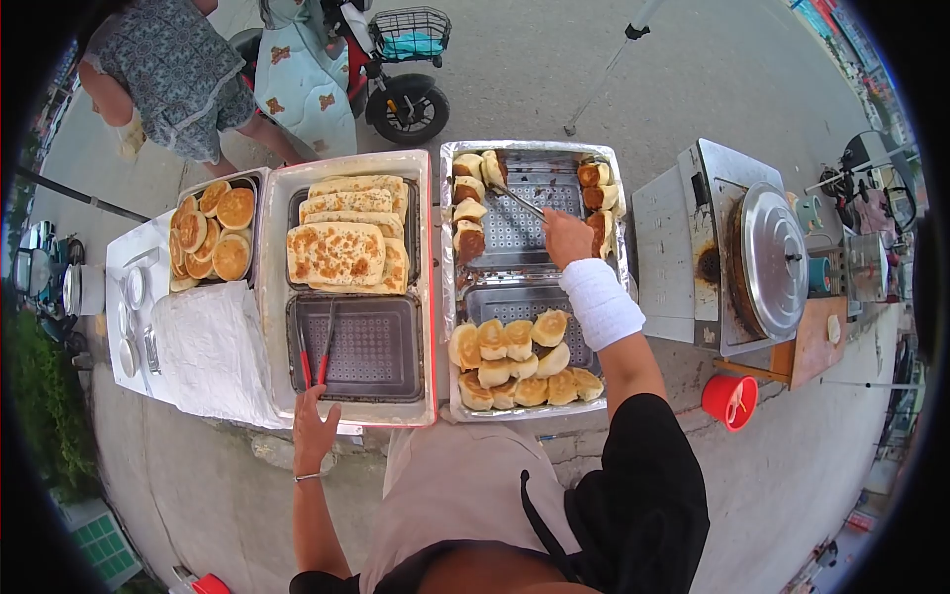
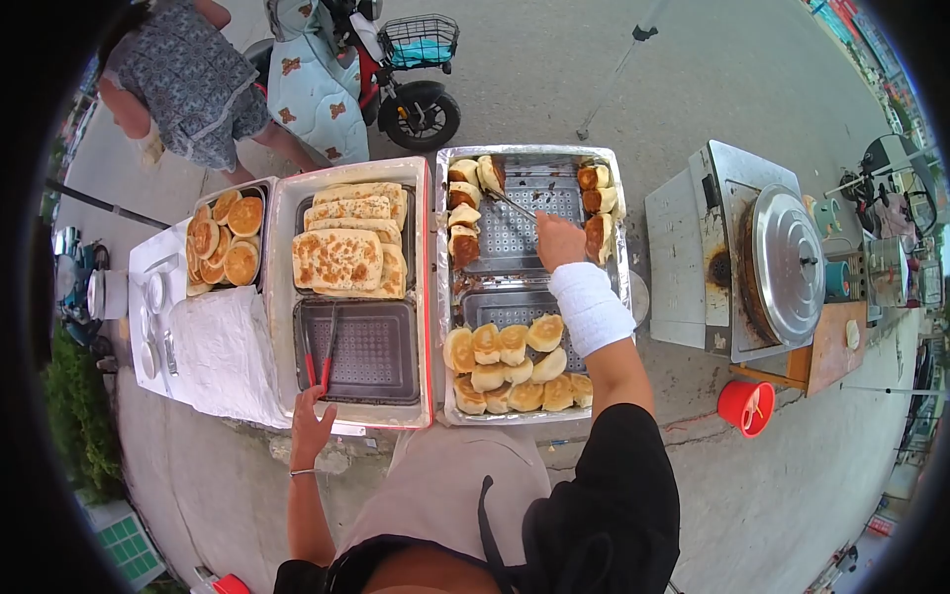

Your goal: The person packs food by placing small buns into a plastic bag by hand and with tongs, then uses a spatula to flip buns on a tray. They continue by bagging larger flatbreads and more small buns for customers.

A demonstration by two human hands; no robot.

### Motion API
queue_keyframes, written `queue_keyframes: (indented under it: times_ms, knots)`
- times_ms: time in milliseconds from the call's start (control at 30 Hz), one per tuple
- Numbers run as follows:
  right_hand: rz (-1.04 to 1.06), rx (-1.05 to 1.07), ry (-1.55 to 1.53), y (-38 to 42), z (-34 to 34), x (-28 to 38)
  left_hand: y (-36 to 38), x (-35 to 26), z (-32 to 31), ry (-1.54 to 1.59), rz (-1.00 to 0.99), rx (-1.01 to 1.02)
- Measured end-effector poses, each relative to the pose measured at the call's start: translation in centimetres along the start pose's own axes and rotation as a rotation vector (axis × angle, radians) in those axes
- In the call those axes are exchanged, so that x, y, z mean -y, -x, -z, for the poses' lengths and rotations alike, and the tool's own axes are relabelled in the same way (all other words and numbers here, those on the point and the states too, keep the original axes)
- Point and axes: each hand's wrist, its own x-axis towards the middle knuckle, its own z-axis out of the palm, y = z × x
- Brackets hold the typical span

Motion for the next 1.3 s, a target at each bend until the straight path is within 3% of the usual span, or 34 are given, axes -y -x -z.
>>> queue_keyframes:
  times_ms: [200, 667, 1300]
  knots:
    - [0.144, 0.167, 0.096, 0.1, 5.3, -1.1, -0.1, 0.2, 0.4, -0.008, -0.018, 0.0]
    - [0.236, -0.105, 0.19, -1.8, 0.4, -0.4, -0.1, -0.1, -0.3, -0.032, -0.065, -0.013]
    - [0.271, -0.17, 0.197, -1.5, -0.1, -1.1, -0.1, -0.4, -0.5, -0.005, -0.032, 0.003]
